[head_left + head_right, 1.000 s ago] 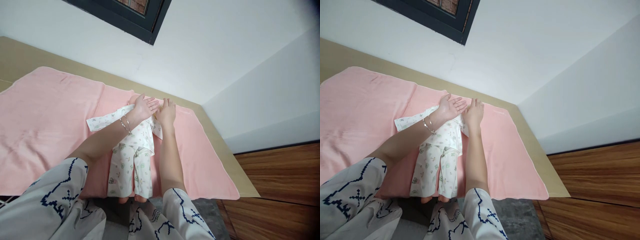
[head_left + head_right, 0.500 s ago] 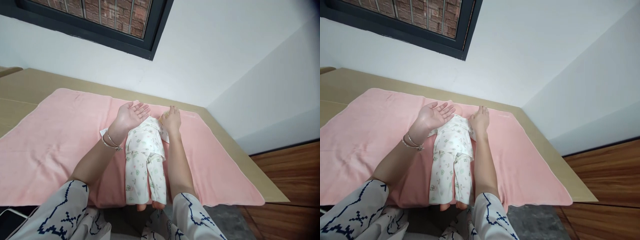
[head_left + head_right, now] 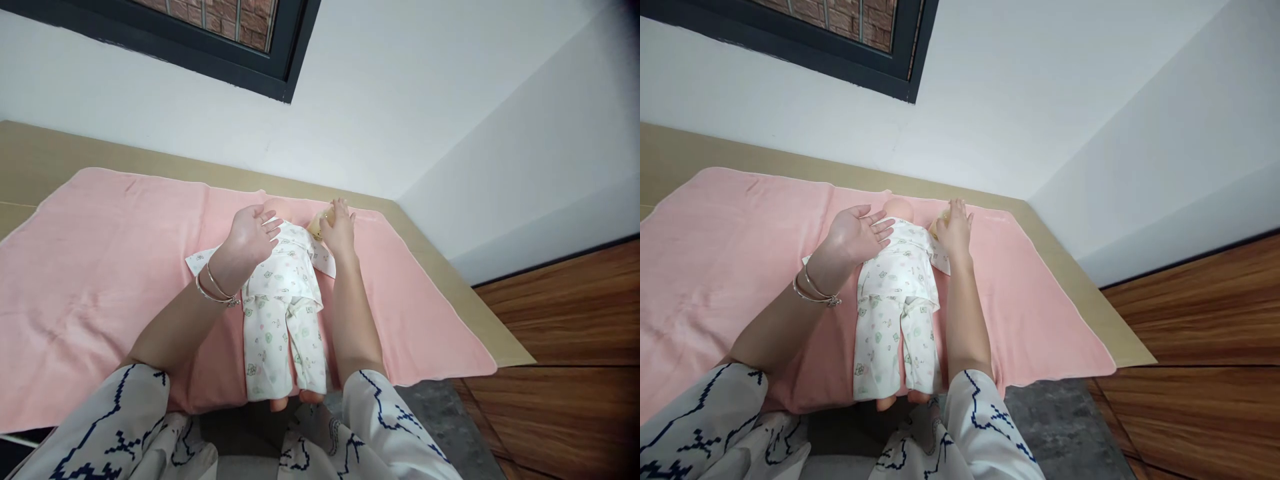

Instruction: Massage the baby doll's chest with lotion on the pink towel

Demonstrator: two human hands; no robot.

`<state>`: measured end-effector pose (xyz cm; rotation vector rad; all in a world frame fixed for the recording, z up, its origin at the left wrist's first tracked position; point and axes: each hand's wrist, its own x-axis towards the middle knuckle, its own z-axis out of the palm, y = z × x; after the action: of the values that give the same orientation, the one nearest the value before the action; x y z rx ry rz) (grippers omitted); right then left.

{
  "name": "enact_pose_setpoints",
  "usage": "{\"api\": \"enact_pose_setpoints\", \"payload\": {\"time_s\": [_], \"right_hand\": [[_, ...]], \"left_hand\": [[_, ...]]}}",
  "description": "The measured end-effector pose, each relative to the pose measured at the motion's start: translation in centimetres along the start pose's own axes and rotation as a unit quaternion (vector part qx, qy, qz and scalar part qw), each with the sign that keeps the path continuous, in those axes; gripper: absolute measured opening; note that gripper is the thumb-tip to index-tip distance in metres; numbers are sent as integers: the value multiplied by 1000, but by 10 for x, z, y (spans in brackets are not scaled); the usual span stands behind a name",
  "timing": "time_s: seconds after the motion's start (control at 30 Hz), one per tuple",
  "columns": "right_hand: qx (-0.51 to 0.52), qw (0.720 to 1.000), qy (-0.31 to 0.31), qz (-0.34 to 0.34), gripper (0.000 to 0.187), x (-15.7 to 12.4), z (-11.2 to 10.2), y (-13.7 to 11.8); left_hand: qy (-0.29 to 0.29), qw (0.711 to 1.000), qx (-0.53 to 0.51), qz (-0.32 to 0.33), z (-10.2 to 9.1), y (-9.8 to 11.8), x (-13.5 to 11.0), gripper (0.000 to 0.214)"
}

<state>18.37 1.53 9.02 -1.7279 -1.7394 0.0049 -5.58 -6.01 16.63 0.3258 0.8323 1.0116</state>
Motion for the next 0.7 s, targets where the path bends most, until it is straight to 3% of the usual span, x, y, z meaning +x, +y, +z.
{"api": "enact_pose_setpoints", "payload": {"time_s": [0.13,0.27,0.33,0.4,0.47,0.6,0.7], "right_hand": [[60,998,16,-12,64,-11,-13,-26],[130,986,-35,-103,55,-38,-22,-76],[143,974,-87,-155,57,-54,-23,-99],[155,966,-121,-168,65,-71,-23,-117],[185,959,-132,-168,73,-88,-24,-132],[274,926,-144,-217,84,-120,-34,-153],[299,909,-156,-246,85,-139,-43,-161]], "left_hand": [[9,1000,26,-11,5,-10,-1,62],[-4,1000,9,-27,14,-15,-9,58],[-57,998,-16,-31,20,-13,-18,54],[-124,992,-27,-16,24,-8,-30,56],[-151,988,-12,16,27,-2,-43,60],[-93,989,31,111,25,8,-56,63],[-61,981,57,173,24,3,-53,63]]}}
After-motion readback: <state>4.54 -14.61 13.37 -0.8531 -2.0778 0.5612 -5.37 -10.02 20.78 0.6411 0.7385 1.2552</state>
